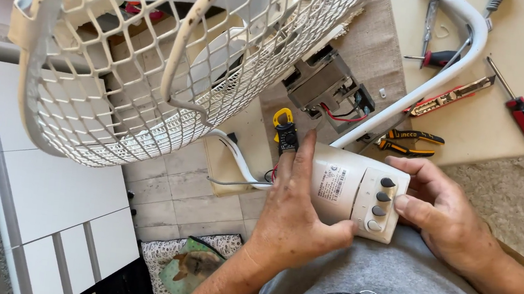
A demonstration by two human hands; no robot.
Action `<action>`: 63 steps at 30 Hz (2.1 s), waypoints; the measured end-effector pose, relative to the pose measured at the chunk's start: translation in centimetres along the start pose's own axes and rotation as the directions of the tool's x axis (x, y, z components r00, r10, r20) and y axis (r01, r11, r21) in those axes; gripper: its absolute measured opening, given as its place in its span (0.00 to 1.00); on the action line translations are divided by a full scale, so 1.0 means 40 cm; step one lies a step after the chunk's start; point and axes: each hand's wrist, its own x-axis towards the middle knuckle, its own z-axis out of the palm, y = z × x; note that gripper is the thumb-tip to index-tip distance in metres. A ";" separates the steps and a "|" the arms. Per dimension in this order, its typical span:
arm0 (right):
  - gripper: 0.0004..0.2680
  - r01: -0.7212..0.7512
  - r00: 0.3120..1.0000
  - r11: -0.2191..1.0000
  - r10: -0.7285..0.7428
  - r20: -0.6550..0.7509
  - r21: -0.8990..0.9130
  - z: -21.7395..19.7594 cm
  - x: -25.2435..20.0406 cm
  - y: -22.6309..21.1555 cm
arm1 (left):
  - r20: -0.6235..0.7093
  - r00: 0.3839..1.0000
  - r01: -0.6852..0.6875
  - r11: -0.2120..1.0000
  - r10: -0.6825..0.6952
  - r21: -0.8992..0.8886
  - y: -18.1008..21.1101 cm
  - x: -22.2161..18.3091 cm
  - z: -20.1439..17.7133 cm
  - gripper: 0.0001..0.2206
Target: Reassembling the control unit and motor housing of a floor fan on a workbench.
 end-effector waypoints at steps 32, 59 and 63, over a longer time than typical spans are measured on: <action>0.26 0.158 0.987 0.966 -0.152 0.044 -0.206 0.002 -0.029 -0.013 | -0.066 0.998 0.001 1.000 -0.001 0.005 -0.006 -0.018 0.006 0.40; 0.31 0.061 0.998 0.953 -0.051 0.042 -0.296 0.034 -0.048 -0.052 | 0.035 0.989 -0.132 0.965 0.144 -0.225 -0.089 0.035 -0.029 0.40; 0.32 0.048 0.999 0.966 -0.041 0.033 -0.255 0.033 -0.046 -0.045 | 0.013 0.979 -0.197 0.961 0.203 -0.193 -0.085 0.029 -0.028 0.39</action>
